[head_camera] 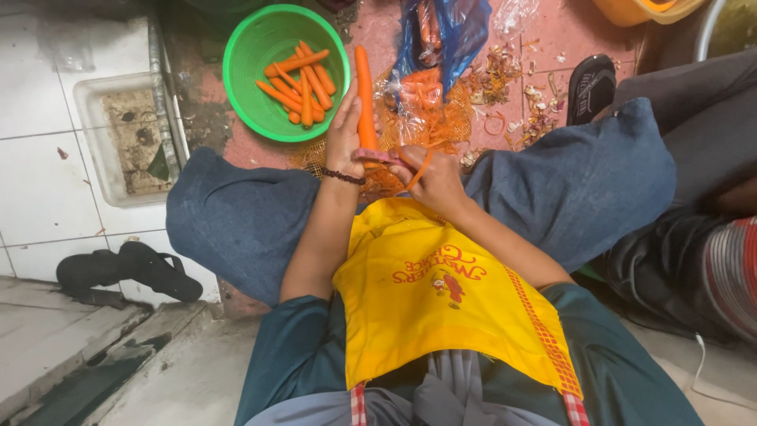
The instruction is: Peeling carrots using a manual vegetable peeler.
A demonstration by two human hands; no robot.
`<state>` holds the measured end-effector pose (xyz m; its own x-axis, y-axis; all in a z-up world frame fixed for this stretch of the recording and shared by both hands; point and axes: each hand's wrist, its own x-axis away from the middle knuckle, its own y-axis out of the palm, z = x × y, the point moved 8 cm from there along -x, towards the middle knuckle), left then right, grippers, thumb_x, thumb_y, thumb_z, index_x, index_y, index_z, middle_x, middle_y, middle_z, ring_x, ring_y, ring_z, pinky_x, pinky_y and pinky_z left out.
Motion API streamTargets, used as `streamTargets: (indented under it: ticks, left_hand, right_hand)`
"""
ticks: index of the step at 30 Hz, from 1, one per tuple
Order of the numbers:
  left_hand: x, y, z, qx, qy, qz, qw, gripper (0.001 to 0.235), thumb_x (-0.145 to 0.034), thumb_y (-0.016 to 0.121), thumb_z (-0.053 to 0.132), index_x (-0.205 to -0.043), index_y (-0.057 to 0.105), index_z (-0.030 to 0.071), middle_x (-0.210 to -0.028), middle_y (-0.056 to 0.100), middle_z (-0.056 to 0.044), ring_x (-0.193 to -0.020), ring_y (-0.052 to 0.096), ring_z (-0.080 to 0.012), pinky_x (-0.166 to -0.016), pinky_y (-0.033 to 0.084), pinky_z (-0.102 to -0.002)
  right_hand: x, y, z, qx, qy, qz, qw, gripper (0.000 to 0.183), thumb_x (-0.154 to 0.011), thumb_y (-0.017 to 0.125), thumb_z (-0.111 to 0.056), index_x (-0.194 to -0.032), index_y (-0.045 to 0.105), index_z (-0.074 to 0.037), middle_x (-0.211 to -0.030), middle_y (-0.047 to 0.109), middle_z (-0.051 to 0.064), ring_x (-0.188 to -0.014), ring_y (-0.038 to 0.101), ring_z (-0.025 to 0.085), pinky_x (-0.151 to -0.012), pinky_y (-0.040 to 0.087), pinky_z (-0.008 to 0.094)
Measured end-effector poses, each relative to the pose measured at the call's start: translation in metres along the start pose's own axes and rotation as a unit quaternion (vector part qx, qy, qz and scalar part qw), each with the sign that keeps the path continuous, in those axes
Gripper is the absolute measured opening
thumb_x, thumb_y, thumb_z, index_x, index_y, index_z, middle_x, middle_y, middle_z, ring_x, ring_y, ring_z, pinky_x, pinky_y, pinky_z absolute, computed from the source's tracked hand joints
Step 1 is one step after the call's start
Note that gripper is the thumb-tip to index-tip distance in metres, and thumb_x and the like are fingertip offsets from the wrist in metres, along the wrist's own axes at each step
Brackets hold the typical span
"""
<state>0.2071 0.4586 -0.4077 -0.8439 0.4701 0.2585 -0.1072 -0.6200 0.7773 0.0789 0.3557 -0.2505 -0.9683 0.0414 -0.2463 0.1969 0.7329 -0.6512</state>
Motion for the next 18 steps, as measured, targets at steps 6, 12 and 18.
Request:
streamTargets:
  ticks: [6,12,18]
  left_hand:
    - [0.017,0.018,-0.017,-0.016,-0.043,-0.029,0.999,0.056,-0.108,0.055,0.018,-0.160,0.036,0.010,-0.095,0.060,-0.010,-0.081,0.062,-0.0181,-0.075,0.057,-0.031]
    - [0.046,0.061,-0.018,-0.015,-0.130,-0.089,0.987,0.055,-0.109,0.051,0.015,-0.161,0.035,0.007,-0.114,0.063,-0.008,-0.090,0.061,-0.0142,-0.079,0.056,-0.028]
    - [0.034,0.047,-0.020,0.017,-0.159,-0.114,0.981,0.050,-0.112,0.047,0.021,-0.159,0.038,0.007,-0.111,0.062,-0.009,-0.088,0.060,-0.0147,-0.076,0.055,-0.028]
  right_hand:
    - [-0.010,-0.009,0.025,0.011,0.012,0.051,0.999,0.018,-0.099,0.069,-0.023,-0.106,0.068,-0.007,-0.093,0.069,0.017,-0.080,0.069,0.038,-0.065,0.053,0.044]
    - [-0.025,-0.036,0.091,0.072,0.081,0.114,0.987,0.014,-0.102,0.068,-0.019,-0.108,0.066,-0.006,-0.088,0.068,0.019,-0.078,0.068,0.040,-0.063,0.051,0.048]
    - [-0.018,-0.051,0.083,0.075,0.142,0.158,0.974,0.016,-0.103,0.066,-0.018,-0.115,0.068,-0.007,-0.082,0.070,0.017,-0.072,0.070,0.036,-0.061,0.051,0.046]
